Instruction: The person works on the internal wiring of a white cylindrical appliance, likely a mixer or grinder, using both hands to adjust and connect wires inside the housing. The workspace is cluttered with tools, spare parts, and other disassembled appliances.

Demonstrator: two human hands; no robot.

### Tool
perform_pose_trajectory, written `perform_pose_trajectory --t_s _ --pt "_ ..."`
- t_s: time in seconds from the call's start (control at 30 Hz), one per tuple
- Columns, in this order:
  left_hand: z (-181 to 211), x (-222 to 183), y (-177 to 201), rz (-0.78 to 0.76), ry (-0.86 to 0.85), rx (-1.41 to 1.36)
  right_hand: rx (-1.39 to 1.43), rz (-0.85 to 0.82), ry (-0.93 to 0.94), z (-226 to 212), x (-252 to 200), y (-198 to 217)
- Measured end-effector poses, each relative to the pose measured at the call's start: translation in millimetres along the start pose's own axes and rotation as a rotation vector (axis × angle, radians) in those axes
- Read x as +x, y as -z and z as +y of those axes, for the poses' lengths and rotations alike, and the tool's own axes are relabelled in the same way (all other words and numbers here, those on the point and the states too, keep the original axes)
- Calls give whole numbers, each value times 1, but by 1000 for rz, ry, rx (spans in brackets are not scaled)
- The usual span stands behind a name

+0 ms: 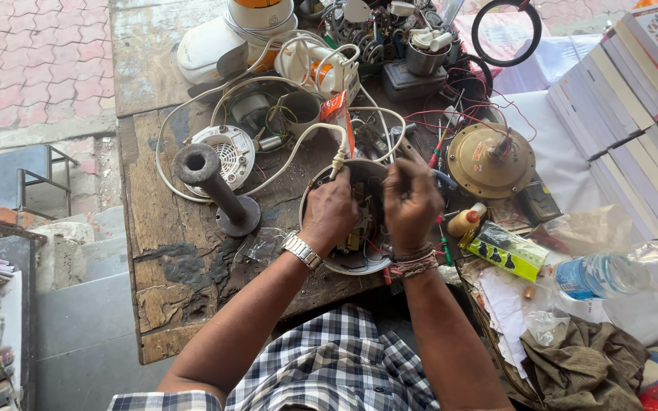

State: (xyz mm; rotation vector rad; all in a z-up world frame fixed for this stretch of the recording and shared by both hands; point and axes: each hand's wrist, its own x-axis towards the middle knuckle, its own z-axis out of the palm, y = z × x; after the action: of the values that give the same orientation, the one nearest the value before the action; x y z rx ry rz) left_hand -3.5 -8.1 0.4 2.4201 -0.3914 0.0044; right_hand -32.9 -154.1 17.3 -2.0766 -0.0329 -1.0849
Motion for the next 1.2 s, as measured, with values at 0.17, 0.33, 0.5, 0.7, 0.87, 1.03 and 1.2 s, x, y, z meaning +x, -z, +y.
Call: perform_pose_trajectory --t_s 0.17,0.33,0.5,0.7,0.87,1.03,1.2 --pt "-7 -1 -5 117 -81 1 -187 -341 114 -3 -3 -10" --pt "-19 1 -16 244 -157 -11 -215 -319 277 -8 -7 -13" --pt "-12 1 -14 94 -55 3 -11 -281 -218 -6 -1 -4" --pt "1 -7 11 81 -159 89 629 -160 -311 4 -3 -1" --pt "26 -36 76 160 -236 80 833 -151 -390 10 -2 -2" --pt "40 -72 201 660 -701 -472 913 -124 -399 15 -2 -2" --pt "46 -77 235 545 -673 -90 974 -112 -419 19 0 1"
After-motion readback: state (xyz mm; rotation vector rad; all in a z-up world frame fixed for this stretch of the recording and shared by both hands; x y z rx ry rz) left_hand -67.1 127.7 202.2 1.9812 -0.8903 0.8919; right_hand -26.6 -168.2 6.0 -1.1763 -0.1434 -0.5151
